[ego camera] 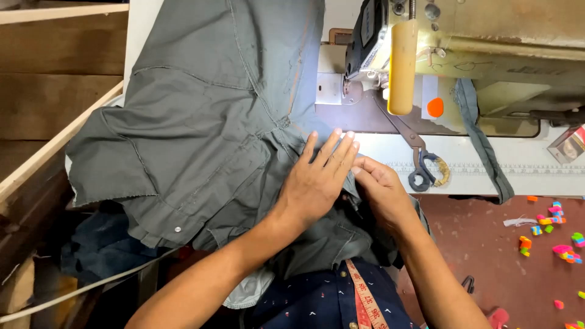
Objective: Measuring, marking, and cutting a pair of pants on a sewing table
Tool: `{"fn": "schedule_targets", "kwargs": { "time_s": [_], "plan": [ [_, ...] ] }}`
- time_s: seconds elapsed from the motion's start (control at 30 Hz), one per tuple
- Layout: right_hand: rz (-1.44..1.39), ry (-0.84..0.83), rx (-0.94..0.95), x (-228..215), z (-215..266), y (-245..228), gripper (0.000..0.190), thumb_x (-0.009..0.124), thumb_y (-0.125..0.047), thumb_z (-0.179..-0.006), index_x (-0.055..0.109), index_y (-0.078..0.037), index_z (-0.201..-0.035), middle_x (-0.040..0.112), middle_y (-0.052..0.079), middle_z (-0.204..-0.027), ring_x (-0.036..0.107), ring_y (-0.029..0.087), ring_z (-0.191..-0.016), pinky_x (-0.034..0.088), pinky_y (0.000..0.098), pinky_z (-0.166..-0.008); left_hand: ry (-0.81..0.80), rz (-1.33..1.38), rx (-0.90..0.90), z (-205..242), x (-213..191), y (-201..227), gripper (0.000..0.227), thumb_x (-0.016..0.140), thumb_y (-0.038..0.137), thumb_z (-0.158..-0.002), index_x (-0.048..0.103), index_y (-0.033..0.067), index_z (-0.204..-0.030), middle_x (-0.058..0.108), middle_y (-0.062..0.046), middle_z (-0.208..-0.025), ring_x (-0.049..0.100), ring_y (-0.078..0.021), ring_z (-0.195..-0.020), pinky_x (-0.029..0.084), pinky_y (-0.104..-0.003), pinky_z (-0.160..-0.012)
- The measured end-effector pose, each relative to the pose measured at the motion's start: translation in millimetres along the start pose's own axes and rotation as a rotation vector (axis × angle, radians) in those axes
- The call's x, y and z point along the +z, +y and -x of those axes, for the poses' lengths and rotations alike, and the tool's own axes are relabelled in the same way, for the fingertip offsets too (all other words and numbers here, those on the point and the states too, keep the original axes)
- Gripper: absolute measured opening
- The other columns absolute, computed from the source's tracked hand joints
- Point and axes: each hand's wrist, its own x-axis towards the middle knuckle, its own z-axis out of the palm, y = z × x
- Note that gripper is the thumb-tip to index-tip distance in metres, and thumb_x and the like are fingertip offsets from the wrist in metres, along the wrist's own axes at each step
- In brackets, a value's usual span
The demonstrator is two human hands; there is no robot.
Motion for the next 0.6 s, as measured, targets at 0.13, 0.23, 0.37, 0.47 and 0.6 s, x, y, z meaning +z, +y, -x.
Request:
{"fn": "schedule_targets", "kwargs": {
  "time_s": [0.13,0.23,0.37,0.47,0.6],
  "plan": [
    [-0.068,0.026,0.005,-5,3,8,0.024,0.057,-0.021,-0.103,0.069,-0.002,-0.111,0.058,-0.005,-0.065,0.052,-0.001,-0.058,0.037,0.0134,-0.051,-0.005,-0.013,0.002,1,-1,-2,0.05,0.045,0.003,-0.096,0.054,-0.0006,-0.145,0.055,-0.022,-0.149,0.051,-0.0387,-0.141,0.036,-0.063,-0.116],
    [0.077,-0.016,-0.007,-4,5,3,0.027,0.069,-0.012,-0.097,0.068,0.003,-0.119,0.073,0.009,-0.081,0.065,0.011,-0.072,0.056,0.0272,-0.067,-0.03,0.008,-0.016,-1,-13,-3,0.051,0.046,0.006,-0.097,0.052,0.0,-0.148,0.053,-0.02,-0.153,0.047,-0.0375,-0.145,0.033,-0.063,-0.118],
    [0.431,0.072,-0.1,-7,15,-13,0.021,0.07,-0.007,-0.093,0.075,-0.007,-0.114,0.081,0.009,-0.088,0.071,0.012,-0.084,0.059,0.0359,-0.081,-0.362,0.683,-0.334,-22,-57,-21,0.101,0.06,0.008,-0.073,0.019,0.0058,-0.165,0.021,-0.026,-0.169,0.018,-0.0517,-0.154,0.014,-0.069,-0.122],
    [0.665,0.077,-0.223,-1,29,-34,0.026,0.071,-0.002,-0.087,0.08,-0.013,-0.109,0.083,0.008,-0.083,0.077,0.017,-0.086,0.059,0.0383,-0.08,-0.384,1.051,-0.452,-26,-65,-49,0.106,0.072,0.021,-0.079,0.013,0.0095,-0.167,0.015,-0.026,-0.17,0.013,-0.0492,-0.155,0.012,-0.064,-0.123],
    [0.791,-0.02,-0.328,2,40,-49,0.024,0.072,-0.008,-0.086,0.083,-0.02,-0.103,0.08,0.006,-0.079,0.079,0.026,-0.08,0.059,0.0382,-0.073,-0.601,1.254,-0.452,-36,-71,-75,0.099,0.077,0.049,-0.086,0.028,0.0099,-0.163,0.036,-0.03,-0.161,0.028,-0.0523,-0.15,0.02,-0.066,-0.122]
  ]
}}
